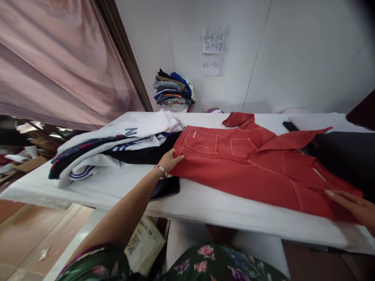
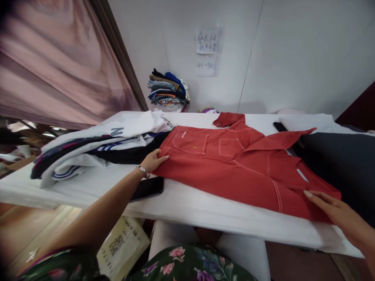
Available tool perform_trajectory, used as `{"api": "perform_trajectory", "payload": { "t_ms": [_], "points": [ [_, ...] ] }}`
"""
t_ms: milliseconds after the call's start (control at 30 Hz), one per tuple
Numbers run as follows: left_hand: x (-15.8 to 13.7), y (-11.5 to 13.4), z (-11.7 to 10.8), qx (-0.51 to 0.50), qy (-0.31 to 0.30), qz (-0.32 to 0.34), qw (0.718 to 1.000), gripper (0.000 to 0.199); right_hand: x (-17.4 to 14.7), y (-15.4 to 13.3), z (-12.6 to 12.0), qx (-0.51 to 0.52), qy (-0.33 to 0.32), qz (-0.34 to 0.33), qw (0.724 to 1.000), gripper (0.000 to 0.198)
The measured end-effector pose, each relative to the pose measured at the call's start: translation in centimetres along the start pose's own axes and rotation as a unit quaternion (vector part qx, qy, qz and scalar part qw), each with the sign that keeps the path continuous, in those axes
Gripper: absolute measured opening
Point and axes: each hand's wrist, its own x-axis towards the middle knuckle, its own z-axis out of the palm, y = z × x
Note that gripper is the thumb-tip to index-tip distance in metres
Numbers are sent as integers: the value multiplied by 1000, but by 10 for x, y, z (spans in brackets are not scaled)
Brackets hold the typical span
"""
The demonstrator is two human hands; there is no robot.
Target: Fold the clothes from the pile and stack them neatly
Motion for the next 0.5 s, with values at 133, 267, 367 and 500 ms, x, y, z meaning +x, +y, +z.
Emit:
{"api": "perform_trajectory", "payload": {
  "t_ms": [133,267,367,500],
  "points": [
    [6,6,-9,-165,-107,4,980,52,-5,-22,5,115,-29,108,987,41],
    [17,2,-13,-197,-53,-28,979,54,-9,-35,21,109,38,87,989,50],
    [26,-9,-2,-125,28,-89,988,38,-13,-29,33,0,70,11,997,47],
    [27,-20,10,-1,34,-84,996,26,-14,-16,41,-124,105,-62,985,43]
  ]
}}
